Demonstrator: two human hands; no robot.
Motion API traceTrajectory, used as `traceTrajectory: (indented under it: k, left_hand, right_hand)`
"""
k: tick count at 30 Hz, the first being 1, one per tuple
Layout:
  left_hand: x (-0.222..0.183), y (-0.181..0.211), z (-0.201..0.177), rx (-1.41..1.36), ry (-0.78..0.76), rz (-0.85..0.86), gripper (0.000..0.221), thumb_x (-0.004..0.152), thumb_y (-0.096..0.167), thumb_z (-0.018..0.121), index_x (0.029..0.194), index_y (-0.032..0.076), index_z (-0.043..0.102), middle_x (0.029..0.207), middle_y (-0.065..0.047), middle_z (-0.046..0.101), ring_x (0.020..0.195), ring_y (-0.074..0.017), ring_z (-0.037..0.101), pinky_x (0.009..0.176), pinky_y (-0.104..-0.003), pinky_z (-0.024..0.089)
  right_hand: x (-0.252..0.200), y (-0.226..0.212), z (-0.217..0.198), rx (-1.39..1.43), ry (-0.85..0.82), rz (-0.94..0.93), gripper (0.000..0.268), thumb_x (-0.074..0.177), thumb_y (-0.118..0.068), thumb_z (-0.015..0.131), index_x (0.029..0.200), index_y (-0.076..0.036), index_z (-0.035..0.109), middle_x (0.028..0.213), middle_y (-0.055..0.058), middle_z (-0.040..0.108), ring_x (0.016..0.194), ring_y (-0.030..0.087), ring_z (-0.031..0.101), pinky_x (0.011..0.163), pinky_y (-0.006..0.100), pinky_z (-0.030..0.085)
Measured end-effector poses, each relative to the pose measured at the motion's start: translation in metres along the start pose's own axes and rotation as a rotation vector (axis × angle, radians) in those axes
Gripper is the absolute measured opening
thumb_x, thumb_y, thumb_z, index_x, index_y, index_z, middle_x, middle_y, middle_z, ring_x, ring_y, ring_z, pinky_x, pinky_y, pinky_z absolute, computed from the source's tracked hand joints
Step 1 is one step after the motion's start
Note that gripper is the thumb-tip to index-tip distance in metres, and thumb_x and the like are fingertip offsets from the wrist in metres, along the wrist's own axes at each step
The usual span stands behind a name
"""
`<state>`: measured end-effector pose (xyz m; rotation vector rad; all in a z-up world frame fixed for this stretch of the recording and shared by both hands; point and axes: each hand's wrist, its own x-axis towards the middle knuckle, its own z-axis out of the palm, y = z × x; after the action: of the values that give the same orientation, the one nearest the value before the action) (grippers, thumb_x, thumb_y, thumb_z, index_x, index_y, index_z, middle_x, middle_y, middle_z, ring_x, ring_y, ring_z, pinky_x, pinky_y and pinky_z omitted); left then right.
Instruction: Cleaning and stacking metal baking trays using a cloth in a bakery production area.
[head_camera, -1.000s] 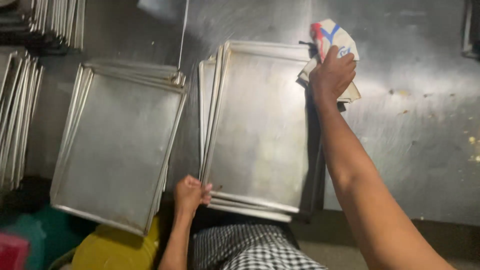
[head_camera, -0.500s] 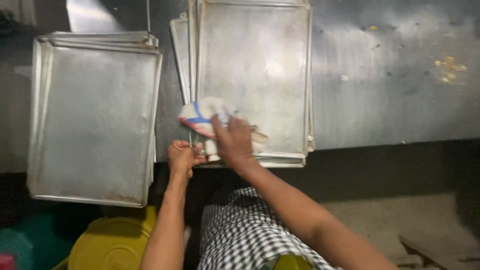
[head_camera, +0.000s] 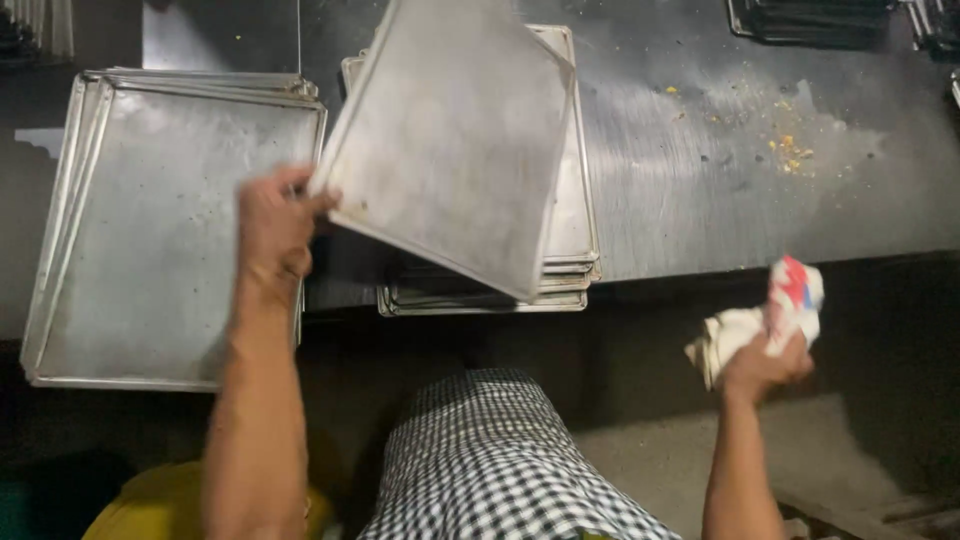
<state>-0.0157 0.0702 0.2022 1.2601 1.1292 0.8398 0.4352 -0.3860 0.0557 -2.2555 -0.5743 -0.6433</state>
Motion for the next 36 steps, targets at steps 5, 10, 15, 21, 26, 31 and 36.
traceTrajectory:
  k: [5,10,15,21,26,31,36]
  left_hand:
    - [-0.085,0.127,0.072,0.677,-0.238,0.926,0.011,0.082,0.004,0.073,0.091,-0.003,0.073,0.077,-0.016,0.066,0.063,-0.0268,0.061,0.052,-0.038,0.050]
    - [-0.178,0.011,0.141,1.050,-0.442,1.247,0.012,0.075,0.013,0.067,0.074,0.002,0.062,0.071,-0.009,0.054,0.062,-0.0212,0.057,0.043,-0.034,0.047]
    - [-0.171,-0.074,0.145,1.087,-0.478,1.166,0.009,0.082,0.011,0.068,0.081,0.003,0.064,0.076,-0.008,0.057,0.072,-0.0213,0.059,0.051,-0.034,0.048]
    - [-0.144,-0.106,0.118,0.770,0.105,0.672,0.029,0.073,0.027,0.081,0.087,0.005,0.068,0.083,-0.011,0.065,0.079,-0.0305,0.065,0.062,-0.042,0.053]
    - [-0.102,-0.232,0.106,-0.503,-0.143,-0.560,0.023,0.086,0.002,0.070,0.106,-0.010,0.069,0.101,-0.023,0.075,0.079,-0.0285,0.079,0.068,-0.044,0.071]
    - [-0.112,-0.189,0.120,-0.380,0.064,-0.576,0.027,0.086,0.000,0.065,0.113,0.001,0.066,0.097,-0.012,0.077,0.077,-0.0243,0.078,0.062,-0.044,0.067]
    - [-0.127,-0.211,0.120,-0.306,0.105,-0.615,0.020,0.089,0.002,0.064,0.108,-0.002,0.067,0.090,-0.015,0.077,0.074,-0.0258,0.077,0.060,-0.044,0.067]
  right_hand:
    - [-0.036,0.029,-0.035,0.059,0.142,0.468,0.018,0.096,-0.001,0.064,0.112,0.004,0.069,0.101,0.016,0.071,0.087,0.027,0.067,0.082,0.043,0.053]
    - [-0.017,-0.022,0.003,0.457,0.155,0.438,0.030,0.093,-0.001,0.060,0.122,0.005,0.066,0.112,0.012,0.071,0.098,0.023,0.069,0.090,0.039,0.056]
    - [0.031,-0.100,0.063,0.222,0.083,0.024,0.035,0.096,0.000,0.072,0.129,0.008,0.063,0.122,0.026,0.065,0.113,0.041,0.062,0.103,0.053,0.048]
    - [0.002,-0.248,0.170,0.342,-0.202,-0.398,0.048,0.090,0.005,0.059,0.138,0.000,0.059,0.127,0.023,0.064,0.124,0.043,0.057,0.111,0.051,0.048]
    - [-0.096,-0.367,0.151,0.407,-0.715,-0.884,0.072,0.075,-0.015,0.068,0.145,-0.013,0.053,0.102,0.022,0.061,0.093,0.041,0.056,0.085,0.054,0.041]
    - [-0.060,-0.372,0.172,0.446,-0.851,-1.052,0.068,0.075,-0.016,0.068,0.142,-0.019,0.058,0.109,0.020,0.062,0.095,0.039,0.056,0.082,0.053,0.043]
    - [0.058,-0.316,0.331,0.214,-0.941,-0.903,0.039,0.085,-0.022,0.068,0.125,-0.024,0.068,0.098,0.019,0.065,0.096,0.040,0.062,0.083,0.054,0.048]
